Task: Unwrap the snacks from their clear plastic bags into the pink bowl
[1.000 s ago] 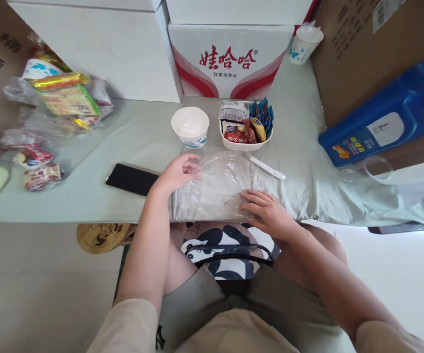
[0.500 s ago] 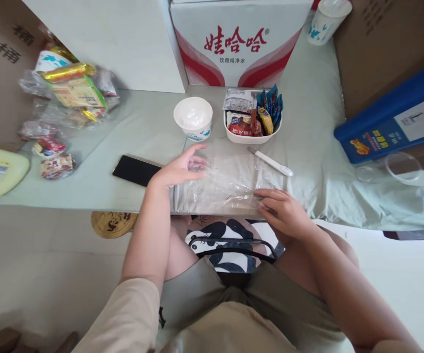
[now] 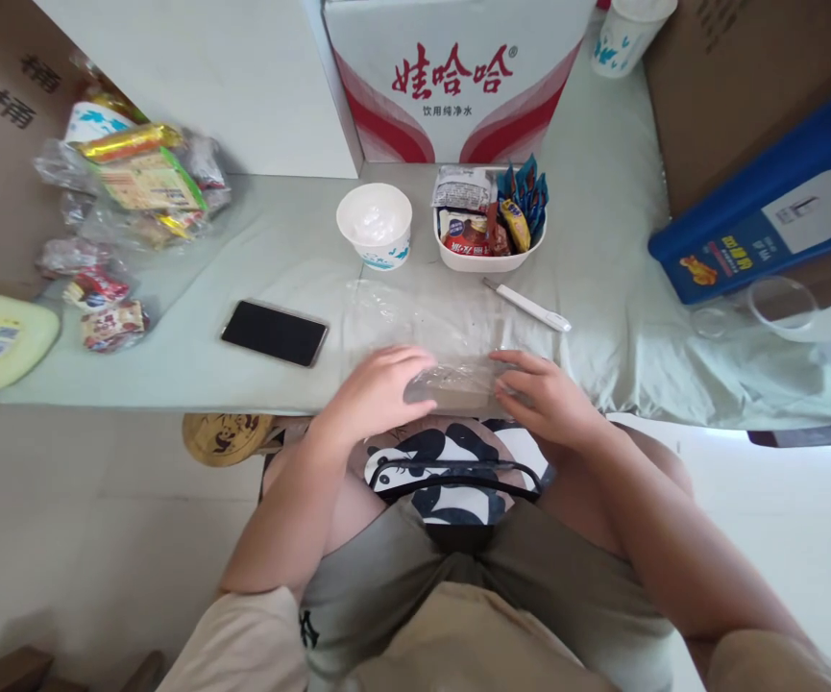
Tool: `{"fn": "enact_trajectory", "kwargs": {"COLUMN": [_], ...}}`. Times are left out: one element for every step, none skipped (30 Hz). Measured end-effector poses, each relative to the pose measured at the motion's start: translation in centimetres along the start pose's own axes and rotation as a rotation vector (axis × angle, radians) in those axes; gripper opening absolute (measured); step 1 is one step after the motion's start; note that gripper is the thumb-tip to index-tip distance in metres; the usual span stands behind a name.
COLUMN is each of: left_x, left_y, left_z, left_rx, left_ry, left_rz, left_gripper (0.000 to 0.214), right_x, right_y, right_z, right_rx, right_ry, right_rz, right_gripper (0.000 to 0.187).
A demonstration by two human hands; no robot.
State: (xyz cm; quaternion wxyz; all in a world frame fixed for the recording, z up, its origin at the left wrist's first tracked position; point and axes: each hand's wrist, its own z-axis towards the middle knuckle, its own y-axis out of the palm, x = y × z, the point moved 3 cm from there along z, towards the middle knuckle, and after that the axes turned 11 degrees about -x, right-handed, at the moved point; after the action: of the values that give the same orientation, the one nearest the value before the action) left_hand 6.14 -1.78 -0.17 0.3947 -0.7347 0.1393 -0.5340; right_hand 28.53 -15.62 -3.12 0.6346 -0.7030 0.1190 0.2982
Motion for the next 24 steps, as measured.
{"fn": "enact_trajectory", "kwargs": {"left_x": [0.0, -0.4, -1.0, -1.7, -2.5, -3.3, -4.0, -4.6, -5.1, -5.4, -5.6, -5.8, -5.9, -5.9, -5.9, -6.0, -6.0, -6.1, -6.2, -6.2, -6.2, -6.2, -6.2, -6.1], "left_y": [0.6, 0.7, 0.6, 0.3, -0.1, -0.4, -0.8, -1.0, -1.1, -1.1, -1.1, -1.0, -0.8, -0.7, -0.6, -0.6, -0.6, -0.7, -0.9, -1.1, -1.3, -1.5, -1.6, -1.6], "left_z": [-0.5, -0.9, -1.2, -1.5, -1.8, -2.0, -2.2, -2.3, -2.5, -2.5, -2.5, -2.4, -2.3, -2.1, -1.9, -1.8, -1.7, -1.6, -1.6, -1.7, -1.7, -1.8, -1.9, -2.0], "left_rx": [-0.045, -0.044, -0.009, 0.038, 0.085, 0.126, 0.154, 0.175, 0.197, 0.219, 0.241, 0.256, 0.266, 0.276, 0.291, 0.310, 0.337, 0.371, 0.409, 0.446, 0.476, 0.495, 0.505, 0.504], "left_ry": [-0.064, -0.122, -0.166, -0.195, -0.207, -0.209, -0.211, -0.220, -0.238, -0.260, -0.282, -0.298, -0.309, -0.312, -0.309, -0.304, -0.298, -0.290, -0.277, -0.257, -0.230, -0.200, -0.177, -0.168], "left_rz": [-0.004, -0.047, -0.127, -0.233, -0.347, -0.455, -0.547, -0.614, -0.658, -0.684, -0.701, -0.711, -0.716, -0.721, -0.730, -0.745, -0.768, -0.801, -0.844, -0.893, -0.941, -0.978, -0.995, -0.984], "left_gripper": [0.014, 0.012, 0.014, 0.015, 0.017, 0.021, 0.025, 0.028, 0.031, 0.032, 0.033, 0.034, 0.035, 0.035, 0.036, 0.036, 0.037, 0.037, 0.037, 0.038, 0.039, 0.040, 0.041, 0.041], "right_x": [-0.1, -0.1, 0.0, 0.1, 0.3, 0.4, 0.5, 0.5, 0.5, 0.6, 0.7, 0.7, 0.8, 0.9, 1.0, 1.0, 1.1, 1.2, 1.3, 1.4, 1.6, 1.6, 1.7, 1.7], "right_y": [0.0, 0.0, -0.1, -0.2, -0.2, -0.3, -0.5, -0.6, -0.9, -1.1, -1.4, -1.6, -1.7, -1.9, -1.9, -1.9, -1.9, -1.9, -1.8, -1.7, -1.6, -1.6, -1.5, -1.5], "right_z": [0.1, 0.2, 0.3, 0.3, 0.4, 0.5, 0.6, 0.8, 0.9, 1.0, 1.0, 1.0, 1.1, 1.1, 1.1, 1.1, 1.2, 1.3, 1.5, 1.6, 1.8, 2.0, 2.1, 2.1], "right_rx": [-0.009, -0.015, -0.020, -0.026, -0.030, -0.028, -0.015, 0.015, 0.059, 0.116, 0.180, 0.242, 0.297, 0.347, 0.391, 0.428, 0.451, 0.459, 0.457, 0.443, 0.421, 0.401, 0.386, 0.377], "right_ry": [0.008, 0.030, 0.062, 0.094, 0.111, 0.107, 0.085, 0.051, 0.022, 0.011, 0.025, 0.059, 0.104, 0.152, 0.199, 0.241, 0.277, 0.309, 0.337, 0.358, 0.370, 0.373, 0.368, 0.361], "right_rz": [0.025, 0.051, 0.075, 0.098, 0.123, 0.151, 0.183, 0.217, 0.254, 0.291, 0.326, 0.362, 0.403, 0.449, 0.498, 0.543, 0.581, 0.610, 0.624, 0.623, 0.607, 0.577, 0.534, 0.487], "right_gripper": [0.016, 0.018, 0.027, 0.038, 0.045, 0.043, 0.035, 0.025, 0.018, 0.018, 0.019, 0.020, 0.022, 0.024, 0.026, 0.029, 0.031, 0.033, 0.035, 0.036, 0.037, 0.037, 0.036, 0.035]}}
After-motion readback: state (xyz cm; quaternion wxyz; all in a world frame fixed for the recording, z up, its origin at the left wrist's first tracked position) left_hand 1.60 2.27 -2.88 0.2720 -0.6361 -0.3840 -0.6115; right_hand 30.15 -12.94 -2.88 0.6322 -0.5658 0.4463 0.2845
